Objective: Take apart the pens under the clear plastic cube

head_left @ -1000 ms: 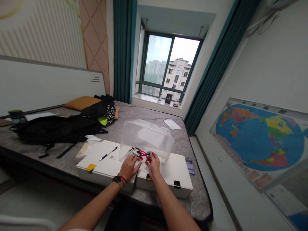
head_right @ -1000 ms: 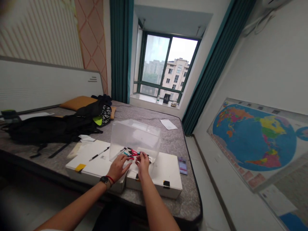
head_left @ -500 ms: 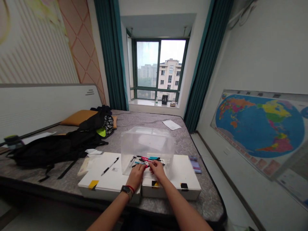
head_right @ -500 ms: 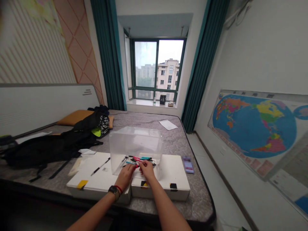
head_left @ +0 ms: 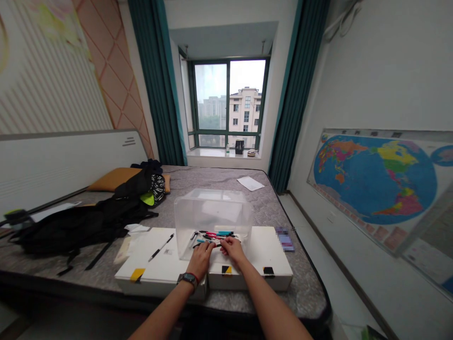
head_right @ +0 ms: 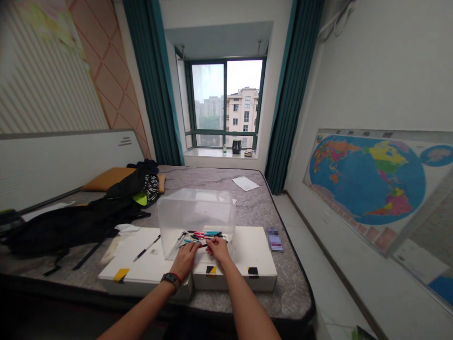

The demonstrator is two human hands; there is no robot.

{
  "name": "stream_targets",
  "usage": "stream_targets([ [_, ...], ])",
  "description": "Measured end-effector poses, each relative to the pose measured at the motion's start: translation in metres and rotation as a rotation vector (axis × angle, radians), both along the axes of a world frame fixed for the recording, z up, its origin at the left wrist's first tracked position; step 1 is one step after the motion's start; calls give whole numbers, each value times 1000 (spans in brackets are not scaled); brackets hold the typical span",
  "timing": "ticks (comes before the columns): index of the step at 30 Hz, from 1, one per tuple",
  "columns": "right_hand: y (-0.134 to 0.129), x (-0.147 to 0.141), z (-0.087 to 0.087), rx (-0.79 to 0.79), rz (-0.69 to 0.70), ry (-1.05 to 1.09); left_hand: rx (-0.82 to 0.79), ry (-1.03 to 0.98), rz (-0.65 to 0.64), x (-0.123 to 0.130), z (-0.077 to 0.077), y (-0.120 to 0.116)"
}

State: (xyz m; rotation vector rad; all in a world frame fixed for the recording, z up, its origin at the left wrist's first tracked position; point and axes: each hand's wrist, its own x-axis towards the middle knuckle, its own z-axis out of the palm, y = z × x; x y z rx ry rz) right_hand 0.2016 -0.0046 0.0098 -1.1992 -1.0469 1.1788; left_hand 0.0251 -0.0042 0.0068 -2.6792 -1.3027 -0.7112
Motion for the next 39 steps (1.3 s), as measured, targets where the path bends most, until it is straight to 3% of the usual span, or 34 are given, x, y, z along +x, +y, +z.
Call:
stream_targets([
  [7, -3, -2, 3, -2, -20, 10, -62, -115, -61, 0, -10, 8],
  [16, -4, -1, 6, 18, 73, -103, -73, -110, -73, -1, 6, 0],
  [26, -4, -4, 6, 9, 79, -275, -23, -95, -55, 0, 6, 0],
  [32, -5, 0, 6, 42, 100, -212, -13, -7, -53, 0, 3, -1],
  [39, -5, -1, 3, 47, 83, -95, 14, 38, 14, 1, 12, -5],
])
